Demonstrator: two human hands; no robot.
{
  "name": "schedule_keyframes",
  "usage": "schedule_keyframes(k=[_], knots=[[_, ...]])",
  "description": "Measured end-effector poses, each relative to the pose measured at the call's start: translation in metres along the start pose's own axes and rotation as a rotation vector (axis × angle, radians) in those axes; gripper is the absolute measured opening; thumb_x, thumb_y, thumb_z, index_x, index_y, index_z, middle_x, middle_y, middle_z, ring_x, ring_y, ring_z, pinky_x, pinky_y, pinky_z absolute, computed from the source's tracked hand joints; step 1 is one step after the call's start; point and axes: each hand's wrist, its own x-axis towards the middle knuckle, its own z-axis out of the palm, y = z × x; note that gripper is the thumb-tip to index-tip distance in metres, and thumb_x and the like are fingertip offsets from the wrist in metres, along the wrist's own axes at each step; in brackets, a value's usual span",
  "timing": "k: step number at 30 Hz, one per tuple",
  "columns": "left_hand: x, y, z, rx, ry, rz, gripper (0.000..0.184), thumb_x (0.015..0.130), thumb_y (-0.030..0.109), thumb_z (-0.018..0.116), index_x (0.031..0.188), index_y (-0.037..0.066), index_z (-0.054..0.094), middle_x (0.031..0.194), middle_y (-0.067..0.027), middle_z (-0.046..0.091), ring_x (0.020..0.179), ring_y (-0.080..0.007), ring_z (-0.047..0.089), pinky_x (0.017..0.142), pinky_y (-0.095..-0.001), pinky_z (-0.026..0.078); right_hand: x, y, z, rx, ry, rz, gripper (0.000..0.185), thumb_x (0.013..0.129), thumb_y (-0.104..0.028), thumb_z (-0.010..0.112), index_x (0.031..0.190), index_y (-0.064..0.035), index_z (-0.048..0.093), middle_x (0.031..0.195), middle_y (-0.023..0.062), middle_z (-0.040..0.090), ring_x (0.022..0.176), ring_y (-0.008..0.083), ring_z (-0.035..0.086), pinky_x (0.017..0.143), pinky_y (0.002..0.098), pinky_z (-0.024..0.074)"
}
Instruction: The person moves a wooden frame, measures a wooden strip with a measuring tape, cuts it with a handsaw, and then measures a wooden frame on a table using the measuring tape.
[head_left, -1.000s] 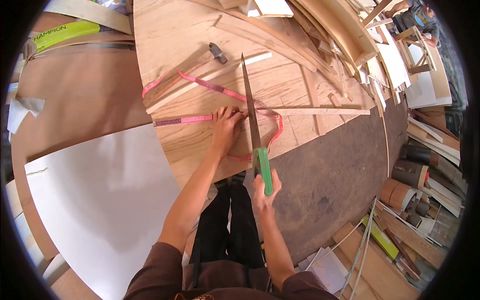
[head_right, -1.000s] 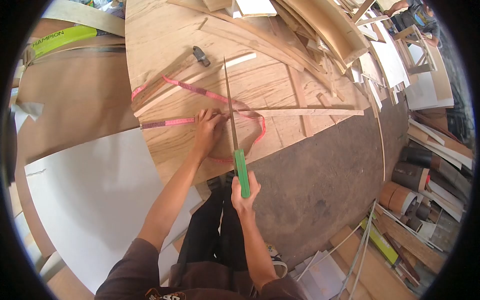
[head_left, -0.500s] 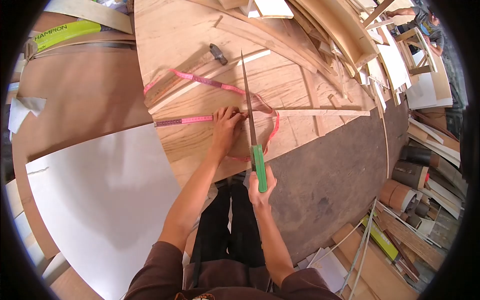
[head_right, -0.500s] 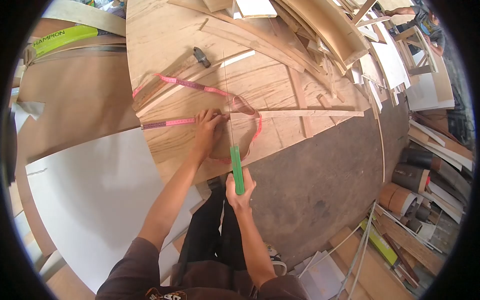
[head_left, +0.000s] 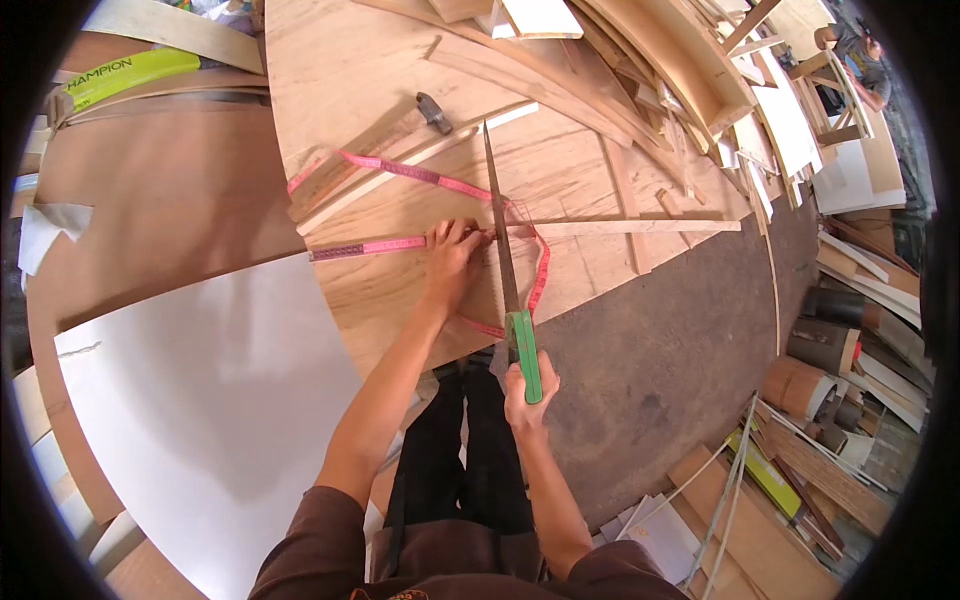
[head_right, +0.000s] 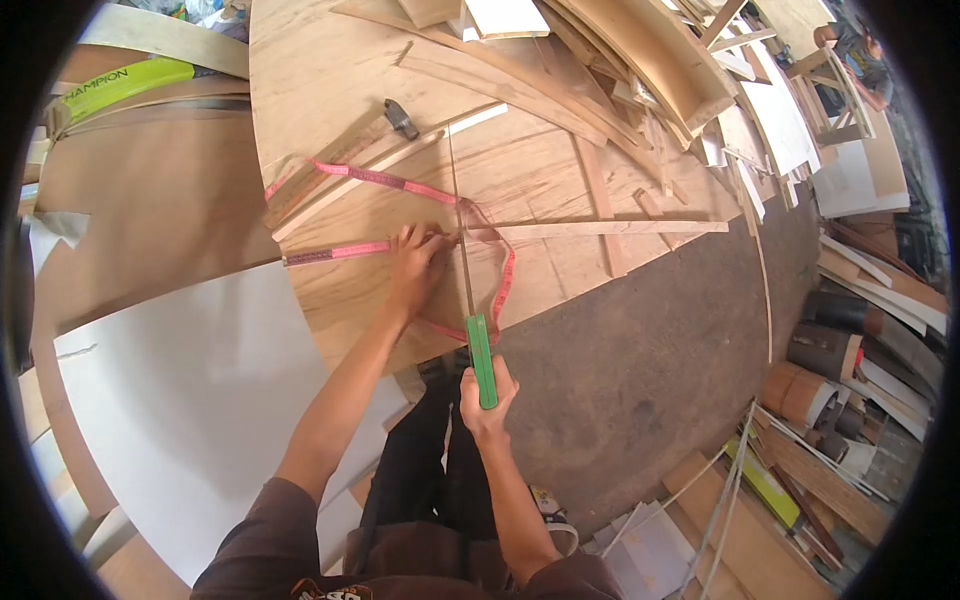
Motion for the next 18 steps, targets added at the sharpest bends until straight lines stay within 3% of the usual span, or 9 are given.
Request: schedule_keyframes(k=[7, 9, 13, 15, 18], knots=[[-0.001, 0.001, -0.001, -0.028, 0.043, 0.028, 0.012, 0.087, 0.011, 0.073, 0.098, 0.014, 0.078, 0.109, -0.0042, 0.066, 0.102, -0.0282, 0.058, 0.092, -0.0432, 0.04, 0.015, -0.011, 0.011, 0.059, 0.003, 0.068, 0.011, 0.084, -0.007, 0.063, 0.079, -0.0042, 0.053, 0.06, 0.0087, 0.046, 0.047, 0.0189, 0.047, 0.052, 0.0352, 0.0428], [0.001, -0.002, 0.0, 0.008, 0.037, 0.044, 0.012, 0.088, 0.012, 0.073, 0.098, 0.013, 0.078, 0.108, -0.0043, 0.067, 0.102, -0.0285, 0.058, 0.092, -0.0432, 0.039, 0.0, -0.009, 0.001, -0.079, -0.022, -0.01, 0.012, 0.084, -0.007, 0.062, 0.079, -0.0036, 0.052, 0.059, 0.0085, 0.045, 0.047, 0.0187, 0.047, 0.051, 0.0363, 0.0419], [0.001, -0.003, 0.005, 0.004, 0.068, 0.045, 0.013, 0.086, 0.011, 0.073, 0.098, 0.013, 0.078, 0.107, -0.0047, 0.067, 0.102, -0.0287, 0.058, 0.092, -0.0432, 0.039, 0.015, -0.015, 0.011, -0.033, -0.026, -0.004, 0.014, 0.084, -0.007, 0.063, 0.078, -0.0038, 0.051, 0.057, 0.0079, 0.043, 0.045, 0.0186, 0.047, 0.051, 0.0372, 0.0414], [-0.002, -0.003, 0.004, -0.024, 0.05, 0.033, 0.013, 0.085, 0.009, 0.073, 0.096, 0.013, 0.077, 0.107, -0.0045, 0.067, 0.102, -0.028, 0.058, 0.091, -0.0434, 0.039, 0.026, -0.015, 0.018, 0.026, -0.013, 0.058, 0.016, 0.087, -0.009, 0.061, 0.078, -0.0021, 0.049, 0.062, 0.0067, 0.042, 0.056, 0.0122, 0.043, 0.053, 0.0345, 0.0402], [-0.002, -0.002, 0.006, -0.002, 0.047, 0.012, 0.012, 0.085, 0.008, 0.073, 0.096, 0.012, 0.076, 0.107, -0.0043, 0.065, 0.106, -0.0272, 0.057, 0.096, -0.0437, 0.04, 0.015, -0.023, 0.007, -0.014, -0.023, 0.069, 0.017, 0.087, -0.009, 0.062, 0.079, -0.0022, 0.049, 0.063, 0.0072, 0.042, 0.056, 0.0113, 0.042, 0.052, 0.0341, 0.0399]])
